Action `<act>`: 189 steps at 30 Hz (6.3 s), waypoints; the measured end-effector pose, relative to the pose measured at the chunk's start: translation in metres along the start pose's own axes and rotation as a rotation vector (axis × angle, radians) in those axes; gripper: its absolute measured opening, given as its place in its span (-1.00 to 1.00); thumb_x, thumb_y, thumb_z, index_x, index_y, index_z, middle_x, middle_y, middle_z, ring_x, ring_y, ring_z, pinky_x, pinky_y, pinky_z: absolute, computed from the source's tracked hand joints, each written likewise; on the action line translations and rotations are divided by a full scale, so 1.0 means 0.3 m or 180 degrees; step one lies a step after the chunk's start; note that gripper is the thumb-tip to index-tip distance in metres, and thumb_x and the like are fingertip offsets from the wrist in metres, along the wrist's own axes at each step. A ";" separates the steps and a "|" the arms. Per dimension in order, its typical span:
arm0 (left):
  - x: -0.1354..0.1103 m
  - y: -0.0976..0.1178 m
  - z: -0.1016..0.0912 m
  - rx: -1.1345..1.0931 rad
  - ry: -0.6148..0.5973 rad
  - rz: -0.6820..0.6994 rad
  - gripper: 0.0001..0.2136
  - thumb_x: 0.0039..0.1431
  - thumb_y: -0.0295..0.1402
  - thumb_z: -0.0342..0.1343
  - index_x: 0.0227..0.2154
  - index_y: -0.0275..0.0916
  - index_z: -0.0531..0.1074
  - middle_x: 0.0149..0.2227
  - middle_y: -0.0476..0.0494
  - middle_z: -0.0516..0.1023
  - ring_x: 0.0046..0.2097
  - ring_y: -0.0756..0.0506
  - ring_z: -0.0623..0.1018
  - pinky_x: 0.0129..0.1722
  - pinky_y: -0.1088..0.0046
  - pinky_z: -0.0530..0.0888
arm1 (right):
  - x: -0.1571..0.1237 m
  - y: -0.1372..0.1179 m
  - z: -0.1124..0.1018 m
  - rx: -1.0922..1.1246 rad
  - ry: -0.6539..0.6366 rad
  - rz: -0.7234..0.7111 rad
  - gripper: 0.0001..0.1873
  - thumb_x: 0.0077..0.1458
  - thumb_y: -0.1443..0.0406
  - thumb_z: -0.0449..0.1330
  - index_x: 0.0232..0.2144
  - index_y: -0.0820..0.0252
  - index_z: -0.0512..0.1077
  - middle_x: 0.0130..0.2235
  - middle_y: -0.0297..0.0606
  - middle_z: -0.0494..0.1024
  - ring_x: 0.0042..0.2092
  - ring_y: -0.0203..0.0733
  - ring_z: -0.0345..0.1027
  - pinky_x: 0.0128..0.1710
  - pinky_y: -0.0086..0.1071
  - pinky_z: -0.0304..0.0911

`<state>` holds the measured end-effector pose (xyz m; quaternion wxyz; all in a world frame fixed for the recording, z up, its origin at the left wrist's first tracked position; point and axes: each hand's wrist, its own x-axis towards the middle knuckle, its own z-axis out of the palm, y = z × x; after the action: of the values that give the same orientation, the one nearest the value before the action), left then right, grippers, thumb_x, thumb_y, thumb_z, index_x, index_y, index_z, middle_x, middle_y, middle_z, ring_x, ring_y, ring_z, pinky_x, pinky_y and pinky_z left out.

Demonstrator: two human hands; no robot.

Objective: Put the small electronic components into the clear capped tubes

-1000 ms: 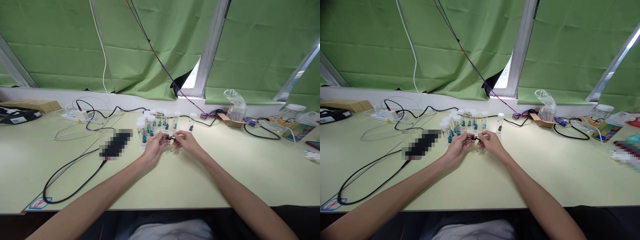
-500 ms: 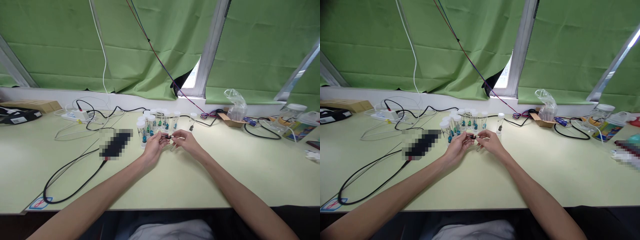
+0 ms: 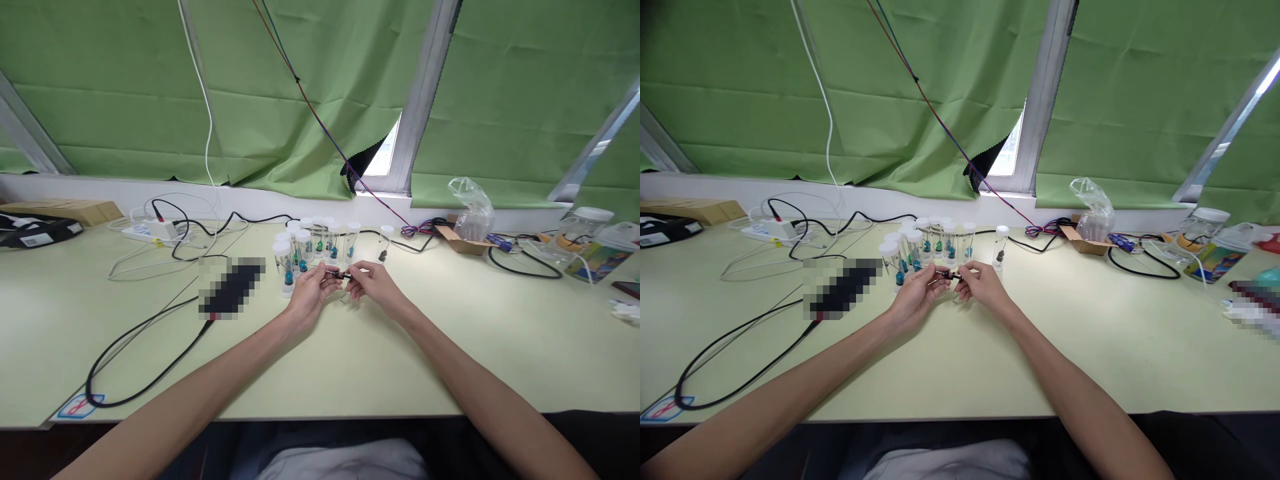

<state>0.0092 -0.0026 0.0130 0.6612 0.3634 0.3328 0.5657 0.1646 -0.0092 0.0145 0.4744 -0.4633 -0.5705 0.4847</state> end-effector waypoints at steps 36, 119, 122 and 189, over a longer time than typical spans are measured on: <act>-0.014 0.000 -0.011 0.0341 -0.0254 0.0134 -0.78 -0.16 -0.37 0.40 -0.42 -0.33 0.53 -0.37 -0.12 0.57 -0.33 -0.01 0.54 -0.12 0.37 0.48 | -0.007 -0.009 0.000 -0.0181 0.0004 -0.0042 -0.69 0.16 0.08 0.18 -0.32 0.25 0.40 -0.40 -0.22 0.55 -0.49 -0.29 0.46 -0.53 -0.46 0.35; -0.009 -0.006 -0.012 0.0349 -0.0099 0.0306 -0.74 -0.22 -0.33 0.43 -0.44 -0.31 0.54 -0.38 -0.08 0.55 -0.34 0.01 0.51 -0.12 0.37 0.46 | 0.004 0.015 -0.009 0.0061 -0.0073 -0.0384 -0.64 -0.05 0.14 0.36 -0.27 0.21 0.41 -0.34 -0.29 0.47 -0.36 -0.24 0.49 -0.38 -0.35 0.44; -0.009 -0.011 -0.017 0.0377 -0.0151 0.0308 -0.74 -0.20 -0.32 0.42 -0.43 -0.31 0.54 -0.38 -0.08 0.55 -0.34 0.01 0.51 -0.13 0.38 0.47 | 0.001 0.008 -0.008 -0.0020 -0.0049 -0.0290 -0.66 0.01 0.10 0.32 -0.28 0.22 0.40 -0.43 -0.29 0.51 -0.40 -0.25 0.47 -0.39 -0.36 0.43; -0.005 -0.015 -0.020 0.0473 -0.0178 0.0325 -0.74 -0.20 -0.29 0.42 -0.42 -0.29 0.55 -0.38 -0.08 0.55 -0.37 0.01 0.52 -0.14 0.36 0.46 | -0.001 0.012 -0.004 -0.0169 -0.0023 -0.0395 -0.65 -0.03 0.16 0.34 -0.25 0.20 0.39 -0.33 -0.28 0.47 -0.40 -0.27 0.47 -0.46 -0.41 0.39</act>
<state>0.0063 -0.0038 0.0061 0.6117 0.4436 0.3364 0.5620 0.1661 -0.0090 0.0110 0.4890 -0.4376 -0.6125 0.4407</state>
